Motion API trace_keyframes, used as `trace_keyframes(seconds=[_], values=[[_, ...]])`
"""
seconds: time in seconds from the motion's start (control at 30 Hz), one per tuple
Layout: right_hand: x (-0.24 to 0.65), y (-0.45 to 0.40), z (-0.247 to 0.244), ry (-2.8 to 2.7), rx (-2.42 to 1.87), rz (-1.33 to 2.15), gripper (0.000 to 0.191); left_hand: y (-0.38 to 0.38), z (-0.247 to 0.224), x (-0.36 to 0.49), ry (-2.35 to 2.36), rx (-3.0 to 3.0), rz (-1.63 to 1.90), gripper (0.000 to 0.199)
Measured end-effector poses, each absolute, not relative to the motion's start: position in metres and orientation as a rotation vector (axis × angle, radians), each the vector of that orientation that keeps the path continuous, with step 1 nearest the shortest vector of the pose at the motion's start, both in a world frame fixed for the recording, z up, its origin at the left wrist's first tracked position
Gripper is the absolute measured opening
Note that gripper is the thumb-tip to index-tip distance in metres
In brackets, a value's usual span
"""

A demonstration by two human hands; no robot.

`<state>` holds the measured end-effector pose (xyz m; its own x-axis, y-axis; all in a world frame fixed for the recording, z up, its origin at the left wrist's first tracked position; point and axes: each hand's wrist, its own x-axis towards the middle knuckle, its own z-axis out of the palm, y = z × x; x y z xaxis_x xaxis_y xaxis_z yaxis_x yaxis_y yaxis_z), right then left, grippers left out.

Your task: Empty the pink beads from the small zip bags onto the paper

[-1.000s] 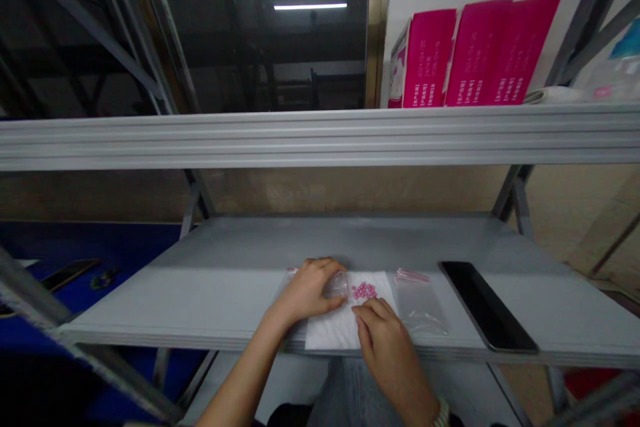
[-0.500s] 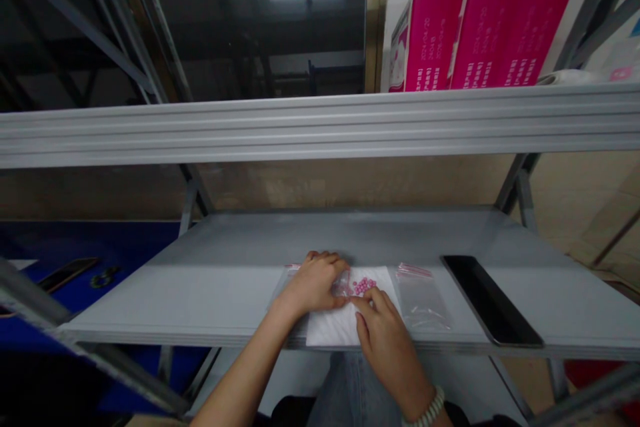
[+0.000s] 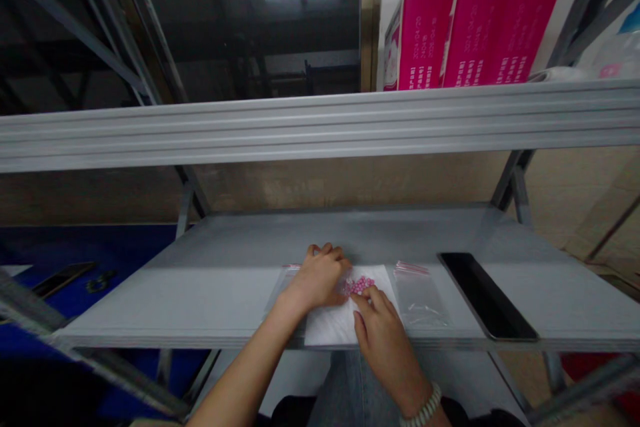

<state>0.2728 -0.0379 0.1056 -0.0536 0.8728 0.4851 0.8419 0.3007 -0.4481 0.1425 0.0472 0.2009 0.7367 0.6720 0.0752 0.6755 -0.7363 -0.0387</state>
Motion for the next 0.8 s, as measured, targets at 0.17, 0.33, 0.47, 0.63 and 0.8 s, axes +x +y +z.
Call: trace_keyframes(seconds=[0.17,0.33,0.47,0.63,0.8], values=[[0.274,-0.038,0.102,-1.845,-1.508,0.061,0.039,0.042,0.204,0.146,-1.177,-2.834,-0.065,0.031],[0.275,-0.038,0.105,-1.854,-1.484,0.095,0.038,0.036,0.202,0.138,-1.276,-2.786,-0.123,0.036],[0.275,-0.037,0.109,-1.844,-1.441,0.132,0.039,0.027,0.19,0.129,-1.421,-2.693,-0.225,0.044],[0.276,-0.038,0.111,-1.717,-1.347,0.184,0.041,0.014,0.167,0.122,-1.636,-2.528,-0.624,0.047],[0.274,-0.046,0.116,-1.396,-1.285,0.471,0.025,-0.009,0.159,0.128,-1.566,-2.401,-1.096,0.046]])
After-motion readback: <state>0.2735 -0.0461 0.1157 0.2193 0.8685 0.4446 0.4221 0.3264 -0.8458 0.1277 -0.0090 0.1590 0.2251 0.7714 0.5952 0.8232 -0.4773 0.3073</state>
